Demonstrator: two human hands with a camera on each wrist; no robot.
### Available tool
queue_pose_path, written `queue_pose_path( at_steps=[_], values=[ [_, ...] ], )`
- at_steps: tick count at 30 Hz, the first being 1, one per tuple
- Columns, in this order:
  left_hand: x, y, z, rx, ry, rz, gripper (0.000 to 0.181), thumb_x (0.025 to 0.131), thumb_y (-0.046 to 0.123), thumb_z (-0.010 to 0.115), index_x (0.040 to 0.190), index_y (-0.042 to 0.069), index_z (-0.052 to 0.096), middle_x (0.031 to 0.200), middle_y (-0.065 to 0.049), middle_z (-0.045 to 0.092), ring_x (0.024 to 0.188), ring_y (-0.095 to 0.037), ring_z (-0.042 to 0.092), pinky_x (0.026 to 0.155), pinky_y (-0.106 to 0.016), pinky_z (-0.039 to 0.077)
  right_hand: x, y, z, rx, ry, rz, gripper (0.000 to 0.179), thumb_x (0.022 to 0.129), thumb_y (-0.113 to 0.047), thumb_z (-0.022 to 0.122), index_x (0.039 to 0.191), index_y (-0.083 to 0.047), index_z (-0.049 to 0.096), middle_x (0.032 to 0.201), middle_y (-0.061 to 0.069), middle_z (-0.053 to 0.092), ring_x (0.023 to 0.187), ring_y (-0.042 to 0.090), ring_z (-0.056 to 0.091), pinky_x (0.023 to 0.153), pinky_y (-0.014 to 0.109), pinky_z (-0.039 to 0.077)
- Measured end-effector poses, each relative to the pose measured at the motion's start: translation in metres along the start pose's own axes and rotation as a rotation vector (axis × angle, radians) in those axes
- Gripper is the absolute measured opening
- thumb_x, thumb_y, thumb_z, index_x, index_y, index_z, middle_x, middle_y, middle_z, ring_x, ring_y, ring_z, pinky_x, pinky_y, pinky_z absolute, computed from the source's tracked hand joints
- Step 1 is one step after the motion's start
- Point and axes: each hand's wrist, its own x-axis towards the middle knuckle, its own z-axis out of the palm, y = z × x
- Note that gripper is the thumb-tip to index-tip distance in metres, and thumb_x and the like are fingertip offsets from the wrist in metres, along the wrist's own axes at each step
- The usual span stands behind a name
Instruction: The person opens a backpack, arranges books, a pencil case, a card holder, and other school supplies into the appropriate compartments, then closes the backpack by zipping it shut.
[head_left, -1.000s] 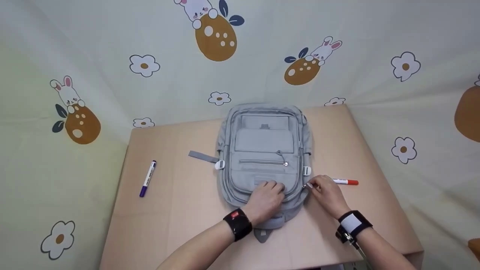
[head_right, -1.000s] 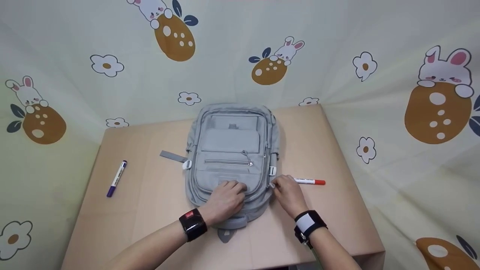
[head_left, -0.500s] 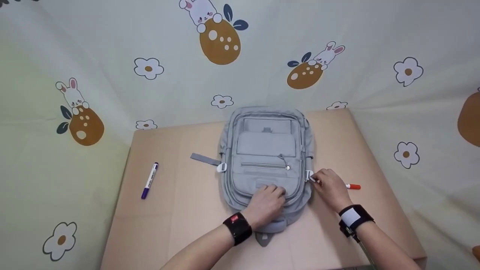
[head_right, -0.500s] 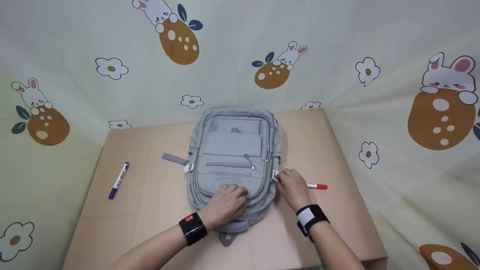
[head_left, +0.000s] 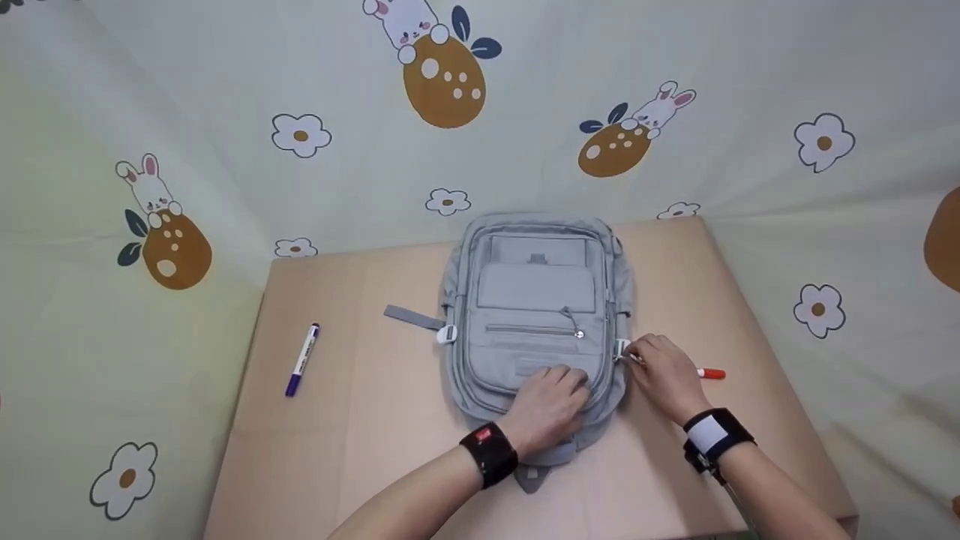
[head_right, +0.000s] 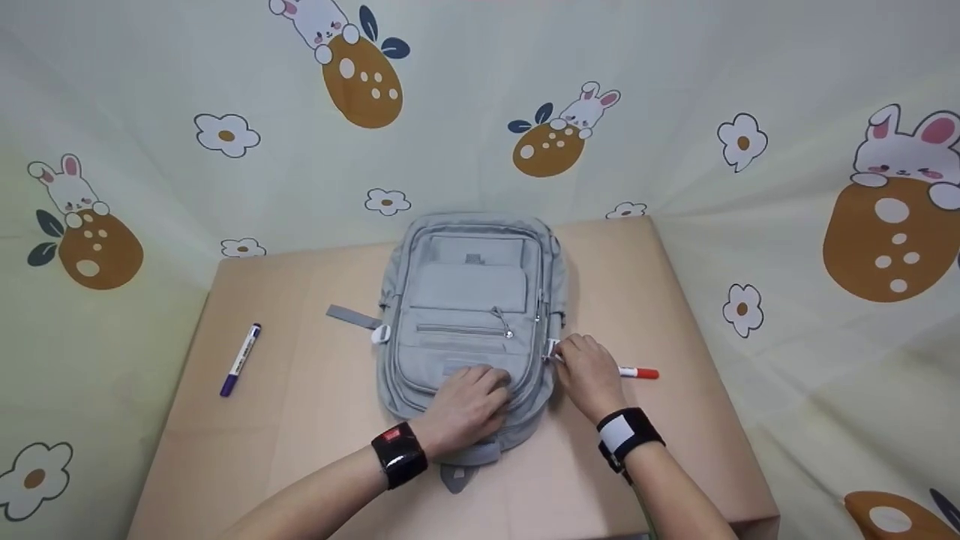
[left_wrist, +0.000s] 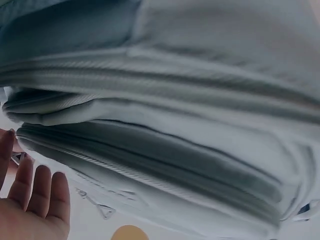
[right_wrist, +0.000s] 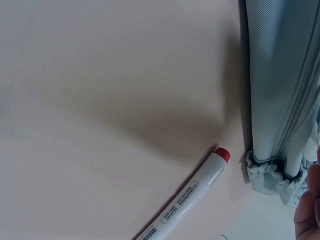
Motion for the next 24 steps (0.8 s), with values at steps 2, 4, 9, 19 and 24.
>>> queue_pose_path(
  at_steps=[2, 4, 9, 19, 24],
  values=[
    [0.010, 0.004, 0.003, 0.024, 0.046, 0.021, 0.022, 0.093, 0.039, 0.065, 0.104, 0.022, 0.073, 0.124, 0.002, 0.061, 0.111, -0.018, 0.056, 0.090, -0.032, 0.048, 0.001, -0.001, -0.002, 0.006, -0.006, 0.021, 0.015, 0.086, -0.008, 0.082, 0.096, -0.007, 0.070, 0.092, 0.005, 0.065, 0.085, 0.025, 0.062, 0.072, 0.040, 0.053],
    [0.022, 0.008, 0.006, 0.064, 0.062, 0.023, 0.021, 0.097, 0.038, 0.060, 0.102, 0.022, 0.072, 0.125, 0.002, 0.061, 0.113, -0.019, 0.054, 0.095, -0.034, 0.046, 0.001, -0.003, -0.003, 0.015, -0.014, 0.047, 0.014, 0.087, -0.009, 0.081, 0.096, -0.007, 0.070, 0.093, 0.004, 0.065, 0.086, 0.024, 0.062, 0.073, 0.040, 0.053],
    [0.051, 0.015, 0.012, 0.161, -0.046, -0.051, 0.029, 0.098, 0.044, 0.054, 0.104, 0.021, 0.071, 0.123, 0.001, 0.061, 0.120, -0.022, 0.051, 0.106, -0.040, 0.040, 0.001, -0.007, -0.005, 0.039, -0.031, 0.104, 0.013, 0.089, -0.011, 0.080, 0.098, -0.008, 0.070, 0.094, 0.004, 0.066, 0.088, 0.023, 0.062, 0.074, 0.040, 0.054],
    [0.065, 0.020, 0.014, 0.183, -0.117, -0.081, 0.026, 0.096, 0.041, 0.057, 0.098, 0.023, 0.076, 0.115, 0.003, 0.060, 0.110, -0.019, 0.052, 0.098, -0.037, 0.044, 0.005, 0.001, -0.007, 0.028, -0.028, 0.076, 0.012, 0.089, -0.012, 0.080, 0.096, -0.008, 0.070, 0.092, 0.003, 0.066, 0.086, 0.023, 0.062, 0.073, 0.040, 0.053],
    [0.063, 0.021, 0.015, 0.148, -0.092, -0.105, 0.025, 0.097, 0.037, 0.057, 0.090, 0.023, 0.075, 0.113, 0.004, 0.058, 0.103, -0.017, 0.053, 0.090, -0.033, 0.046, 0.019, 0.012, -0.005, 0.044, -0.047, 0.087, 0.011, 0.090, -0.011, 0.078, 0.097, -0.007, 0.070, 0.094, 0.005, 0.067, 0.089, 0.026, 0.063, 0.076, 0.043, 0.053]
  ],
)
